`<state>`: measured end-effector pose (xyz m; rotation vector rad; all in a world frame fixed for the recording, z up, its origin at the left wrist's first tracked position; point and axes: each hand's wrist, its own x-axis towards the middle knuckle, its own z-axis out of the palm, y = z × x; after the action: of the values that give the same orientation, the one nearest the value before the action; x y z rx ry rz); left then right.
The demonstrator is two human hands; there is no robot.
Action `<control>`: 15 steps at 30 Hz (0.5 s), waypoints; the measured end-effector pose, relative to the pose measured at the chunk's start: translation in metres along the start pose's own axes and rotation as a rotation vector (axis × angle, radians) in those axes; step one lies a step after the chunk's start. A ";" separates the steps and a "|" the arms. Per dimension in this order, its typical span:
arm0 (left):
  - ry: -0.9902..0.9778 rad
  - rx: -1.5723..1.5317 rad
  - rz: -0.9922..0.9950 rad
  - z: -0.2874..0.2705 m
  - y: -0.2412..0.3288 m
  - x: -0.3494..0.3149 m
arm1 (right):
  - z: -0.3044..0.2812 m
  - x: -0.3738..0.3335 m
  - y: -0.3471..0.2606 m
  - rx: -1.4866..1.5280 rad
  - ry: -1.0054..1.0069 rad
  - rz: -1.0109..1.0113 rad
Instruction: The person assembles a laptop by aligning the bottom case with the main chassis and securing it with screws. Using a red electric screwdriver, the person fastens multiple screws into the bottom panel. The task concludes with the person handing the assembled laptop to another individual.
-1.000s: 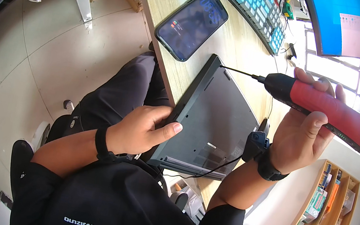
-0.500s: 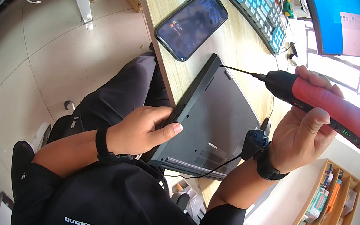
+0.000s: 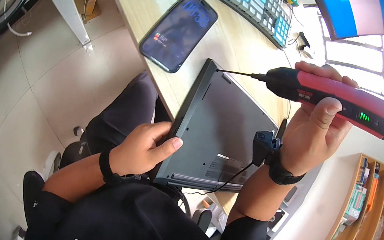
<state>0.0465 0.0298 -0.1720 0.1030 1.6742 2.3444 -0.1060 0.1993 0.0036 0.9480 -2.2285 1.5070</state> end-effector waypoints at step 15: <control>-0.034 0.039 -0.018 -0.003 -0.004 0.001 | 0.003 -0.002 -0.012 -0.008 0.015 0.054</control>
<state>0.0459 0.0279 -0.1765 0.1341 1.6985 2.2843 -0.0963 0.1949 0.0096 0.8785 -2.2651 1.5222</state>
